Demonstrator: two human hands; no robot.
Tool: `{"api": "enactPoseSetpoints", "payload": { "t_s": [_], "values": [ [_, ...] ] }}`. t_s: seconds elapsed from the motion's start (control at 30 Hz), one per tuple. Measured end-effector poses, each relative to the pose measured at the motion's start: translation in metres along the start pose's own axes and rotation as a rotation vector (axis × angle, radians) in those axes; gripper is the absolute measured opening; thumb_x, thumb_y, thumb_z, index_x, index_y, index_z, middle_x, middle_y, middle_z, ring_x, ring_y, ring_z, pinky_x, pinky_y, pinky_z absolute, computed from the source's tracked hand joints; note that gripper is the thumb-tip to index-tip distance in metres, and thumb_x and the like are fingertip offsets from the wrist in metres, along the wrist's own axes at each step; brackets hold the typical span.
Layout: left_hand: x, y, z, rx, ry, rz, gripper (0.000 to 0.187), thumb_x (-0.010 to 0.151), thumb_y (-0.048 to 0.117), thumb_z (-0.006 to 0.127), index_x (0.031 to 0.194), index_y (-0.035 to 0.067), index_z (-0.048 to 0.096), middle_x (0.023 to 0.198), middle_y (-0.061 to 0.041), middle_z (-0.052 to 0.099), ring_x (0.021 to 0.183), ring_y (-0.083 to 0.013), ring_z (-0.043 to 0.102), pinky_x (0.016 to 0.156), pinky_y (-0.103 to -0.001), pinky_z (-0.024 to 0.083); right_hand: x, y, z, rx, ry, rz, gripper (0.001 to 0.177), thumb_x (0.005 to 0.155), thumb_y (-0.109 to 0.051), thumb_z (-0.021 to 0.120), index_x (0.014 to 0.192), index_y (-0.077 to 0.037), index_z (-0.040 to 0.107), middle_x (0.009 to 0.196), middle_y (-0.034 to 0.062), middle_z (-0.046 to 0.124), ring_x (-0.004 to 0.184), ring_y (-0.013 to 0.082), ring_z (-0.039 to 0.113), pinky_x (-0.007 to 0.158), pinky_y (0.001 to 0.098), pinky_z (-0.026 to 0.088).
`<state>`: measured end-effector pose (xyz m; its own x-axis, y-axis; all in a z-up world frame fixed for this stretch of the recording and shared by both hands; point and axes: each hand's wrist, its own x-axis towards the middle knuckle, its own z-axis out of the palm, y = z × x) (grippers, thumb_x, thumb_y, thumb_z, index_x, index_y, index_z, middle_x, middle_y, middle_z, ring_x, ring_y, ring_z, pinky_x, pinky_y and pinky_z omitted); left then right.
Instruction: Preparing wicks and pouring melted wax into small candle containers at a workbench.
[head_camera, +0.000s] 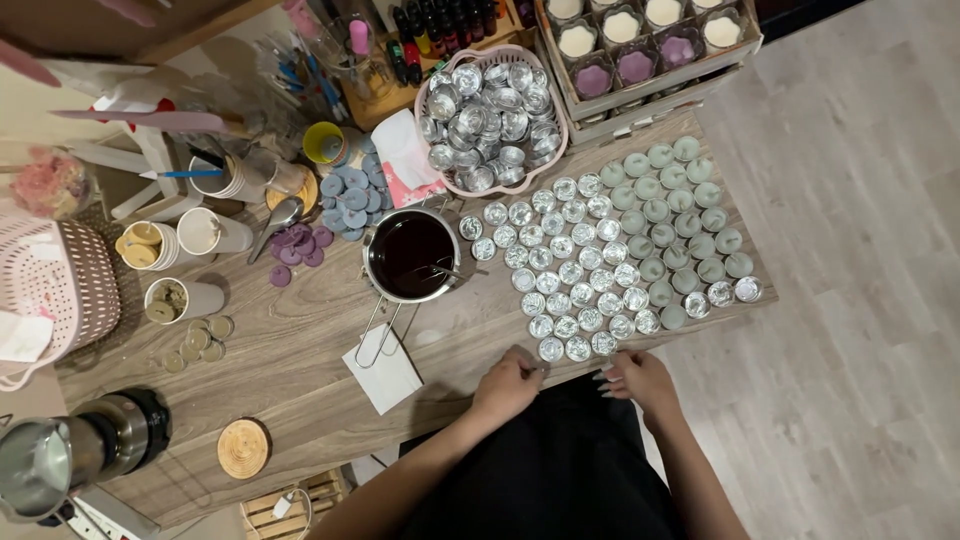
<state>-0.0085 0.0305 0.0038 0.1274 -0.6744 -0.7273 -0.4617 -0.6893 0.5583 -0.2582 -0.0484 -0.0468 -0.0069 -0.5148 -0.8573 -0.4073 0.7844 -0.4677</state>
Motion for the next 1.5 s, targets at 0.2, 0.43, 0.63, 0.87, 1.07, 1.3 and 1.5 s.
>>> {"api": "enactPoseSetpoints", "payload": {
  "t_s": [0.2, 0.43, 0.63, 0.87, 1.07, 1.3, 1.5],
  "values": [
    [0.005, 0.008, 0.001, 0.022, -0.086, -0.024, 0.047, 0.092, 0.044, 0.062, 0.12, 0.007, 0.057, 0.112, -0.013, 0.071, 0.108, -0.0302, 0.068, 0.092, -0.04, 0.052, -0.001, -0.011, 0.009, 0.007, 0.019, 0.015, 0.041, 0.091, -0.029, 0.059, 0.115, 0.004, 0.066, 0.094, 0.0133, 0.075, 0.079, 0.0233, 0.068, 0.072, 0.0356, 0.055],
    [-0.004, 0.007, -0.016, 0.151, -0.121, -0.055, 0.058, 0.098, 0.051, 0.061, 0.127, 0.001, 0.053, 0.12, -0.019, 0.067, 0.111, -0.0319, 0.066, 0.094, -0.04, 0.051, -0.04, -0.053, 0.026, -0.32, 0.224, -0.177, 0.039, 0.09, -0.025, 0.066, 0.115, 0.005, 0.062, 0.094, 0.0193, 0.073, 0.083, 0.0327, 0.069, 0.077, 0.0444, 0.056],
    [-0.034, -0.003, -0.057, -0.215, -0.059, -0.016, 0.045, 0.095, 0.038, 0.058, 0.121, 0.002, 0.054, 0.099, -0.015, 0.078, 0.092, -0.024, 0.075, 0.083, -0.034, 0.055, -0.028, -0.16, 0.091, -0.786, 0.27, -1.069, 0.044, 0.083, -0.015, 0.071, 0.125, -0.004, 0.064, 0.112, 0.0242, 0.059, 0.109, 0.043, 0.053, 0.092, 0.0525, 0.046],
    [-0.06, -0.041, -0.065, -0.254, 0.001, 0.048, 0.034, 0.097, 0.027, 0.059, 0.119, 0.0, 0.055, 0.101, -0.016, 0.073, 0.089, -0.0246, 0.073, 0.079, -0.035, 0.056, 0.027, -0.211, 0.151, -0.94, 0.155, -1.125, 0.059, 0.083, -0.015, 0.07, 0.14, -0.01, 0.058, 0.116, 0.0295, 0.057, 0.108, 0.0455, 0.051, 0.096, 0.054, 0.044],
    [-0.076, -0.044, -0.087, -0.293, -0.019, -0.006, 0.034, 0.096, 0.022, 0.056, 0.124, 0.001, 0.054, 0.104, -0.018, 0.073, 0.088, -0.024, 0.072, 0.079, -0.035, 0.056, 0.039, -0.208, 0.154, -0.978, 0.248, -1.142, 0.054, 0.082, -0.016, 0.068, 0.135, -0.007, 0.062, 0.114, 0.0316, 0.061, 0.109, 0.0461, 0.054, 0.099, 0.0532, 0.045],
    [-0.073, -0.053, -0.096, -0.285, -0.011, 0.009, 0.038, 0.095, 0.02, 0.056, 0.127, 0.001, 0.054, 0.1, -0.016, 0.074, 0.084, -0.023, 0.072, 0.078, -0.035, 0.055, 0.036, -0.21, 0.157, -1.024, 0.252, -1.192, 0.052, 0.082, -0.018, 0.068, 0.13, -0.001, 0.064, 0.112, 0.0315, 0.061, 0.104, 0.0444, 0.056, 0.093, 0.0531, 0.047],
    [-0.066, -0.068, -0.092, -0.333, 0.012, 0.029, 0.037, 0.094, 0.02, 0.056, 0.125, 0.0, 0.056, 0.103, -0.017, 0.075, 0.086, -0.0224, 0.072, 0.081, -0.034, 0.056, 0.007, -0.217, 0.158, -0.92, 0.223, -1.219, 0.042, 0.087, -0.013, 0.063, 0.127, -0.002, 0.065, 0.105, 0.0274, 0.063, 0.102, 0.0414, 0.058, 0.091, 0.0523, 0.048]
  ]
}}
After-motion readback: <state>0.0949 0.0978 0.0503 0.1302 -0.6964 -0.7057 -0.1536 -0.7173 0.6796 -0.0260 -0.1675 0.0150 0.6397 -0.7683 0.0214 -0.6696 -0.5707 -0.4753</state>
